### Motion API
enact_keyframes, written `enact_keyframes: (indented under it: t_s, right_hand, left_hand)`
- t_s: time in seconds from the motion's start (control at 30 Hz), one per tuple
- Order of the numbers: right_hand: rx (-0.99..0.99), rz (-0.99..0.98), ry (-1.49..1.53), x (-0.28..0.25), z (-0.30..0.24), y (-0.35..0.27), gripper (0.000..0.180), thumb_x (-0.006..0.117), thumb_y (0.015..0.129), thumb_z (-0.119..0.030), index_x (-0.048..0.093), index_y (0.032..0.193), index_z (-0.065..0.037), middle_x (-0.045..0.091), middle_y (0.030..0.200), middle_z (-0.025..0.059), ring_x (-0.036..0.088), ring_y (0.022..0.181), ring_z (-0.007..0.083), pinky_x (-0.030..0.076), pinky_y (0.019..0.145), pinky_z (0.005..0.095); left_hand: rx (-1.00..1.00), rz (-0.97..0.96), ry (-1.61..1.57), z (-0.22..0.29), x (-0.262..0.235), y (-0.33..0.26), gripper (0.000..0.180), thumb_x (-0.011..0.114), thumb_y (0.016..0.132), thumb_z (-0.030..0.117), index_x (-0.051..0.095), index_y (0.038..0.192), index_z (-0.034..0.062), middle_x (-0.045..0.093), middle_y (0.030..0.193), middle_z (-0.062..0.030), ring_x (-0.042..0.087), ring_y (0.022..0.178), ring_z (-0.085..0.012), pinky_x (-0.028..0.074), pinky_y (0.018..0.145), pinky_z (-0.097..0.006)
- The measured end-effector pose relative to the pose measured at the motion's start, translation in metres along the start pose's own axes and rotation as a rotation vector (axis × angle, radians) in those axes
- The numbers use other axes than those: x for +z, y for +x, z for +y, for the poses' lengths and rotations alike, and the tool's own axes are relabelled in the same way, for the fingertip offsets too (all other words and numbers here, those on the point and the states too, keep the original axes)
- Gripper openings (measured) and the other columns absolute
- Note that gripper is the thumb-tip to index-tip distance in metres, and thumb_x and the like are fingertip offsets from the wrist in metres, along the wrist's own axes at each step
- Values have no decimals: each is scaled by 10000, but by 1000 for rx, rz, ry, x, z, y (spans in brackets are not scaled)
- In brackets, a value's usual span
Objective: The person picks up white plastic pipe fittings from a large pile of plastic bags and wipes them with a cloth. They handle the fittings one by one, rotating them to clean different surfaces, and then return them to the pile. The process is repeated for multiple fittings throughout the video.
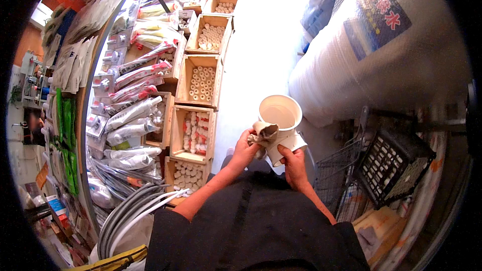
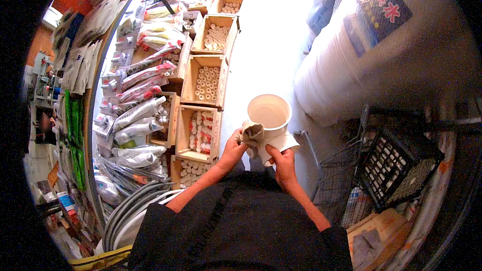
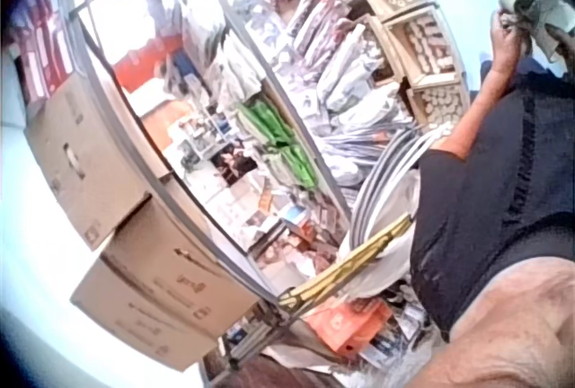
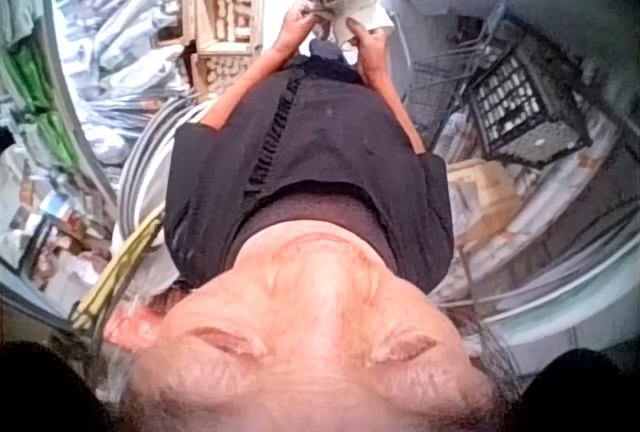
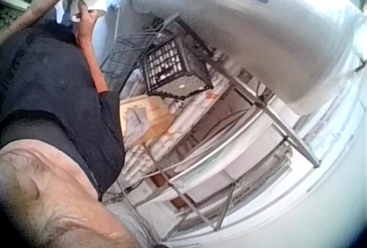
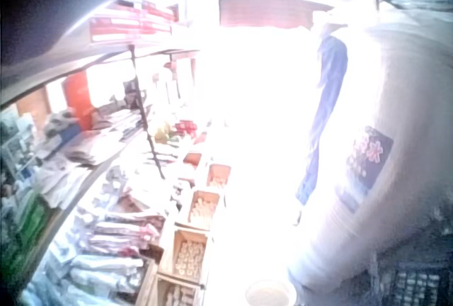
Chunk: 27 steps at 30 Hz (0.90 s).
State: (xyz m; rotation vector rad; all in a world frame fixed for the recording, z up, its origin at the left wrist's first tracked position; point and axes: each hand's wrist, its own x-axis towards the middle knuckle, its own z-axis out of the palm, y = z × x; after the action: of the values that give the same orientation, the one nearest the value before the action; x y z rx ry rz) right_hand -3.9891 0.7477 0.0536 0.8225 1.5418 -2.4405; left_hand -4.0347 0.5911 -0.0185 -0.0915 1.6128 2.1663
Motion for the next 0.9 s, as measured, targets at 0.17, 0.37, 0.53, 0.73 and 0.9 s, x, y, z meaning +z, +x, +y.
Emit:
enact_keyframes:
  t_s: [0.17,0.37,0.53,0.73,0.9]
  right_hand:
    - [5,-32,3,-7,-18,6,235,613,836,-154,584,1048,-57,637,859,6,541,652,67,379,532,223]
    - [31,-96,33,-23,-33,21,232,606,844,-185,581,1045,-71,624,834,-9,528,634,61,366,509,224]
    - [102,-127,35,-33,-48,32,251,602,847,-207,578,1057,-71,614,832,-4,539,644,62,384,503,227]
    - [188,-167,103,-35,-53,59,346,558,864,-218,550,1140,-9,642,1006,86,636,859,168,514,718,291]
    - [237,-247,178,-22,-69,95,425,503,880,-244,504,1199,37,616,1086,149,627,945,241,506,828,366]
  left_hand:
    - [-142,8,-119,-17,0,8,313,568,926,276,569,1105,19,620,1036,-43,578,945,-120,469,829,-275]
    - [-58,63,-291,3,21,17,278,548,934,257,565,1102,36,606,1045,-30,551,961,-112,445,841,-288]
    - [-4,218,-233,23,29,31,215,460,888,74,578,1054,6,619,1020,-47,566,895,-148,455,772,-287]
    - [3,211,-331,54,23,72,307,405,939,135,513,1203,23,582,1175,-99,556,1055,-195,442,897,-325]
    - [4,41,53,78,2,117,342,447,948,171,490,1230,-18,567,1204,-129,553,1098,-224,444,932,-332]
